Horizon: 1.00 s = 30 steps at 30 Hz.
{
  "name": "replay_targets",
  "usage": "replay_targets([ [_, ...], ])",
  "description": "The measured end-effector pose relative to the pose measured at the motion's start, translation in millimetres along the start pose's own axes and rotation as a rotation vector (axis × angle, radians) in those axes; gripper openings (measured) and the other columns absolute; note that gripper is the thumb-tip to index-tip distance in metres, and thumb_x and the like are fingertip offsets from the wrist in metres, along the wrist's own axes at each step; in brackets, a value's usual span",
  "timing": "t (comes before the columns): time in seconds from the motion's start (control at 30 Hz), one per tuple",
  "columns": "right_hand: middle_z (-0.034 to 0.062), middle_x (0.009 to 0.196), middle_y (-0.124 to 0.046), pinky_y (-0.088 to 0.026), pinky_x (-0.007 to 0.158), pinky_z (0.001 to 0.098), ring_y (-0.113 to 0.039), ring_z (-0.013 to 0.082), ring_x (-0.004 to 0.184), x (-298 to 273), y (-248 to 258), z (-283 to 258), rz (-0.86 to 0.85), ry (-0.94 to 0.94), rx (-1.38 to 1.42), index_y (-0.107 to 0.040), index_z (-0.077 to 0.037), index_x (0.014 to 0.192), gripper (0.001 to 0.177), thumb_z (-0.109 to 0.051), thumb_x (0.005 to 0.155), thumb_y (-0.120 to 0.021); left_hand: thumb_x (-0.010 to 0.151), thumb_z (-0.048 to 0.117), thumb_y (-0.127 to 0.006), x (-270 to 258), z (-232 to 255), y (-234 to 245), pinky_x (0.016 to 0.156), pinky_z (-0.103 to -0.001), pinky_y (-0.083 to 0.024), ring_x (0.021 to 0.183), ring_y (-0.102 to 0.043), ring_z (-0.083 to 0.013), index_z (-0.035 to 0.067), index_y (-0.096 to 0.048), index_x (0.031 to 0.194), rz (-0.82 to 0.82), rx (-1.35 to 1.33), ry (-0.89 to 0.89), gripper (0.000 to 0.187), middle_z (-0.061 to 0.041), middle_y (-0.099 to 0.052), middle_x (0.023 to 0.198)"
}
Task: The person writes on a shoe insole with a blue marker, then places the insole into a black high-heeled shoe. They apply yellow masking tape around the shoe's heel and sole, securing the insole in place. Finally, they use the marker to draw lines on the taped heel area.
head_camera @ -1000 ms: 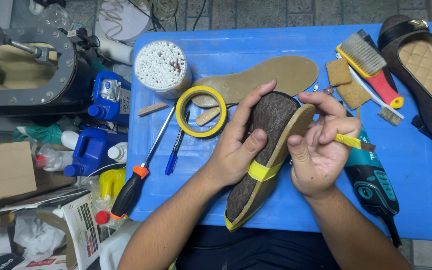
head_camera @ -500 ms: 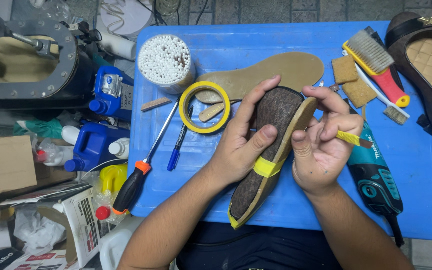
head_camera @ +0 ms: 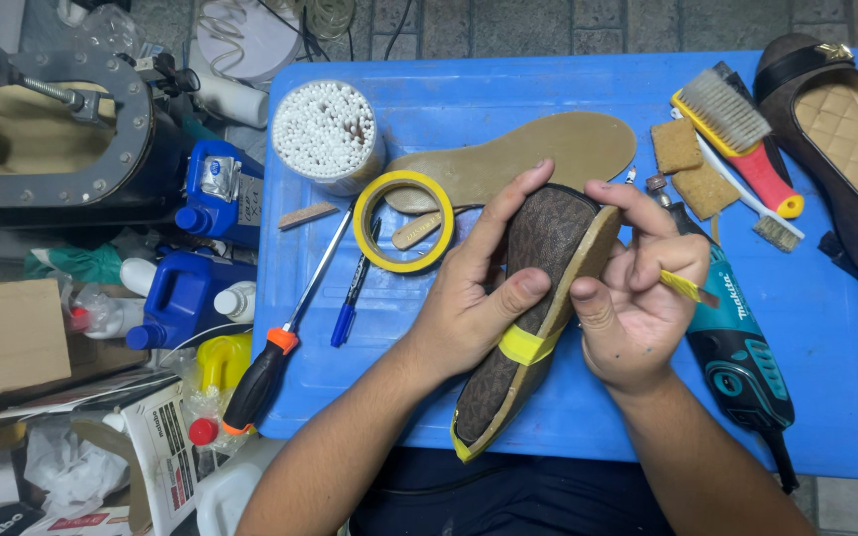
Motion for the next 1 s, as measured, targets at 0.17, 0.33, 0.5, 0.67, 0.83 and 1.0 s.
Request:
replay_targets([
  [0.17, 0.0251, 0.149, -0.046, -0.05, 0.12, 0.0398, -0.049, 0.0206, 0.137, 2, 2, -7, 0.013, -0.046, 0.094, -0.033, -0.013, 0.11, 0.048, -0.012, 0.1, -0.08, 0.108, 0.042, -0.066, -2, 3, 0, 0.133, -0.036, -0.033, 0.152, -0.037, -0.023, 0.004, -0.03, 0.163, -0.018, -0.017, 0.024, 0.076, -0.013, -0.036, 0.169],
  [0.33, 0.0258, 0.146, -0.054, -0.037, 0.119, 0.0333, -0.048, 0.0175, 0.131, 9, 3, -10, -0.005, -0.052, -0.024, -0.035, -0.013, 0.105, 0.045, -0.017, 0.098, -0.08, 0.11, 0.039, -0.065, -2, 4, 3, 0.134, -0.035, -0.032, 0.154, -0.038, -0.0231, 0.005, -0.031, 0.165, -0.02, 0.077, 0.001, 0.073, -0.012, -0.036, 0.172],
  [0.5, 0.0255, 0.144, -0.056, -0.033, 0.121, 0.0329, -0.047, 0.0187, 0.135, 14, 0, -13, -0.025, -0.044, -0.07, -0.035, -0.014, 0.104, 0.046, -0.021, 0.097, -0.079, 0.104, 0.04, -0.07, -2, 4, 2, 0.132, -0.034, -0.035, 0.152, -0.041, -0.0225, 0.007, -0.029, 0.166, -0.027, 0.105, -0.008, 0.082, -0.011, -0.035, 0.173],
  [0.67, 0.0275, 0.146, -0.055, -0.037, 0.119, 0.0316, -0.048, 0.0169, 0.13, 8, 2, -8, -0.038, -0.119, 0.016, -0.035, -0.014, 0.106, 0.047, -0.019, 0.101, -0.082, 0.093, 0.033, -0.081, -1, 7, 1, 0.127, -0.034, -0.04, 0.144, -0.048, -0.022, 0.006, -0.029, 0.166, -0.071, 0.063, 0.068, 0.094, -0.015, -0.046, 0.164],
  [0.83, 0.0309, 0.159, -0.049, -0.041, 0.112, 0.0344, -0.049, 0.0194, 0.12, 4, -2, -4, 0.025, -0.208, -0.006, -0.034, -0.017, 0.105, 0.046, -0.024, 0.094, -0.078, 0.095, 0.029, -0.078, 1, 15, 5, 0.127, -0.034, -0.041, 0.145, -0.047, -0.0209, 0.005, -0.031, 0.165, -0.083, -0.006, 0.074, 0.088, -0.016, -0.043, 0.165],
  [1.0, 0.0232, 0.152, -0.04, -0.034, 0.124, 0.043, -0.042, 0.0289, 0.141, 11, -16, -4, -0.076, -0.18, 0.161, -0.034, -0.017, 0.11, 0.047, -0.026, 0.095, -0.078, 0.091, 0.033, -0.072, 7, 30, 21, 0.124, -0.035, -0.041, 0.139, -0.053, -0.0234, 0.005, -0.03, 0.163, 0.047, -0.158, -0.025, 0.089, -0.022, -0.044, 0.159],
])
Point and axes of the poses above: each hand's wrist, its own x-axis towards the middle knuckle, its own y-axis out of the back of the hand, z = x × y, the point moved 5 cm from there along x, towards the middle knuckle
